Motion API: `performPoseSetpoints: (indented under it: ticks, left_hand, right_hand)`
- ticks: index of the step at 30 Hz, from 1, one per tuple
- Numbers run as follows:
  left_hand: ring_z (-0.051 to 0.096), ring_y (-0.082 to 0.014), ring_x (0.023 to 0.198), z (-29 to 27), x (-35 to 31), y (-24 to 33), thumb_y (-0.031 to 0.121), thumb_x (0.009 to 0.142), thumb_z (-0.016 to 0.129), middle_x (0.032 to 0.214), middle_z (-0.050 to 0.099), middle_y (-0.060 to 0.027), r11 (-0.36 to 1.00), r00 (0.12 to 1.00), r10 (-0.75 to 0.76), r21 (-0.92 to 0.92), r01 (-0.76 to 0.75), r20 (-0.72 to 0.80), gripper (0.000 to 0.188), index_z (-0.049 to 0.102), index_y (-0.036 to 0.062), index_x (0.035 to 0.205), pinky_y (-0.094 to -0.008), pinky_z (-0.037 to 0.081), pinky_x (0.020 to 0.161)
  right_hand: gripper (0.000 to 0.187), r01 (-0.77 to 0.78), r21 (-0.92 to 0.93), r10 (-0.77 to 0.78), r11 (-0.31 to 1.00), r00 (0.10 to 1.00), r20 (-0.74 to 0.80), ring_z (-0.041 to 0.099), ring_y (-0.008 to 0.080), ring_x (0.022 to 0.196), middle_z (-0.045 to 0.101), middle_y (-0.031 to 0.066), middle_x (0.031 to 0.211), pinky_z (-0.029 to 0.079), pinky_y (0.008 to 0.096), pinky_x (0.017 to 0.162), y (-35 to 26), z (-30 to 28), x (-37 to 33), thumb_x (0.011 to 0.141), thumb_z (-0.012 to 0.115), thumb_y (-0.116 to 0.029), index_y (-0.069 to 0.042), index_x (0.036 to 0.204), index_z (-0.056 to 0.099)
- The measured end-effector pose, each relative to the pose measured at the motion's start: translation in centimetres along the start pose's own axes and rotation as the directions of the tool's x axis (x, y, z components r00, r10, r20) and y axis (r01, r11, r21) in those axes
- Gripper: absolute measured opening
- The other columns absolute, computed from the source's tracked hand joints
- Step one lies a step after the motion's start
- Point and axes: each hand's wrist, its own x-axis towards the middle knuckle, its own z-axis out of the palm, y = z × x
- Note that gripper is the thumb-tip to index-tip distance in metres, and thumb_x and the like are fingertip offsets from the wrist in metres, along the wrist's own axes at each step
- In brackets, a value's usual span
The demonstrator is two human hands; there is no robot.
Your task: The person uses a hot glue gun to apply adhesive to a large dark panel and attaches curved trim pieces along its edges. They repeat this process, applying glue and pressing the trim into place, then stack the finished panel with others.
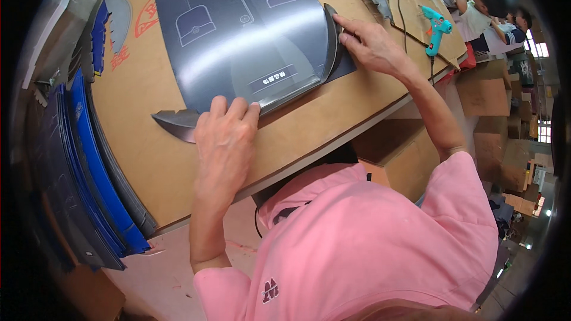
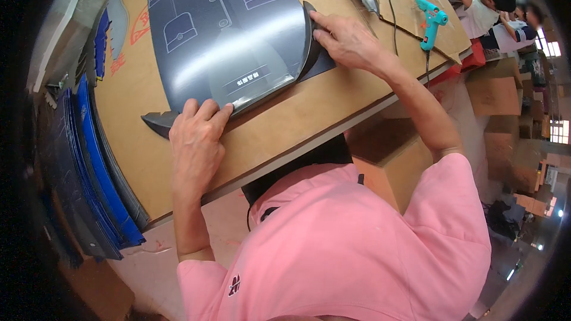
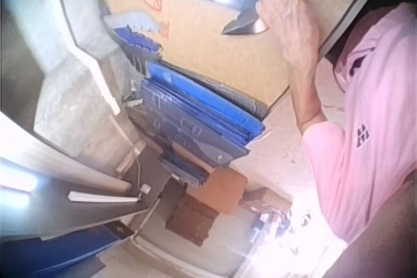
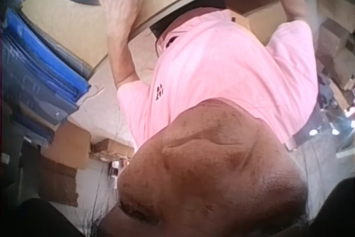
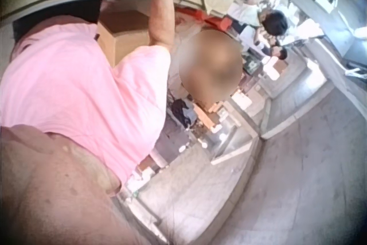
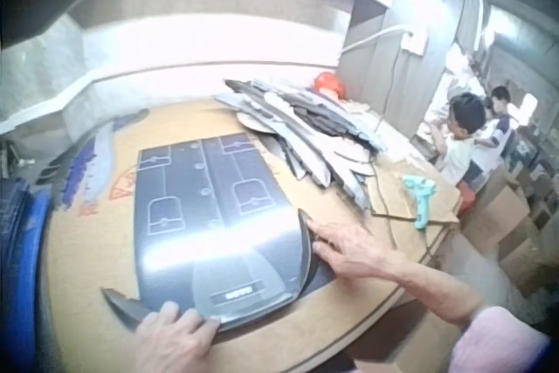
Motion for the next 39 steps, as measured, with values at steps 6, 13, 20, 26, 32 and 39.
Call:
performPoseSetpoints:
  ticks: [6,13,20,26,32,39]
  left_hand:
    - [0.062,-0.0237,0.075,0.6,0.1,1.2,0.004,0.073,0.056,0.082,0.056,-0.0066,0.991,0.991,-0.108,0.09,0.101,0.077,0.012,0.062,0.0061,0.084,-0.0381,0.05,0.059]
    - [0.058,-0.0222,0.069,1.5,0.5,0.6,0.001,0.064,0.061,0.074,0.053,-0.0079,0.996,0.998,0.044,0.075,-0.04,-0.048,0.007,0.061,0.0031,0.071,-0.0341,0.047,0.059]
    - [0.052,-0.0275,0.071,0.7,-0.9,0.9,-0.005,0.058,0.055,0.077,0.052,-0.0105,0.988,1.0,0.028,-0.152,-0.027,0.004,0.035,0.065,0.0008,0.091,-0.0374,0.043,0.064]
    - [0.052,-0.0246,0.07,1.7,-1.6,0.4,-0.003,0.063,0.057,0.084,0.054,-0.0133,0.809,0.977,-0.181,-0.583,0.08,-0.117,0.035,0.062,0.001,0.098,-0.0321,0.041,0.064]
    - [0.045,-0.0034,0.064,3.2,-1.0,1.3,0.0,0.084,0.058,0.103,0.053,-0.0123,0.584,0.75,-0.652,-0.705,0.402,-0.113,0.054,0.036,-0.0058,0.133,-0.0184,0.038,0.059]
    - [0.061,-0.024,0.092,3.4,1.1,1.9,-0.004,0.079,0.055,0.117,0.055,-0.0232,0.775,0.77,-0.605,-0.37,0.512,-0.202,0.061,0.035,-0.0046,0.137,-0.0312,0.048,0.078]
  right_hand:
    - [0.061,-0.004,-0.041,0.0,0.999,0.995,-0.101,0.058,0.0383,0.096,0.061,0.0244,0.1,0.043,0.0431,0.085,-1.8,3.1,0.6,0.09,0.049,-0.04,-0.001,0.136,0.04]
    - [0.059,-0.08,-0.113,0.061,0.99,0.986,-0.156,0.057,0.04,0.096,0.058,0.0267,0.104,0.044,0.0458,0.086,-2.7,4.4,0.3,0.09,0.049,-0.037,-0.002,0.137,0.038]
    - [0.054,0.004,-0.119,-0.034,0.993,0.967,-0.253,0.059,0.039,0.087,0.057,0.021,0.1,0.048,0.045,0.077,-2.9,5.3,-1.2,0.089,0.055,-0.031,-0.003,0.133,0.043]
    - [0.049,-0.013,-0.036,0.002,0.999,0.961,-0.278,0.06,0.037,0.081,0.055,0.0187,0.094,0.05,0.0444,0.071,-3.5,5.5,-1.8,0.088,0.057,-0.029,-0.005,0.13,0.046]
    - [0.046,0.003,-0.015,-0.006,1.0,0.971,-0.24,0.06,0.0343,0.081,0.052,0.0173,0.096,0.051,0.0415,0.068,-4.1,5.1,-2.2,0.087,0.059,-0.023,-0.004,0.128,0.048]
    - [0.043,0.078,0.007,-0.073,0.997,0.96,-0.27,0.06,0.03,0.071,0.05,0.0121,0.095,0.051,0.0412,0.063,-5.3,6.3,-1.8,0.082,0.059,-0.007,-0.006,0.124,0.053]
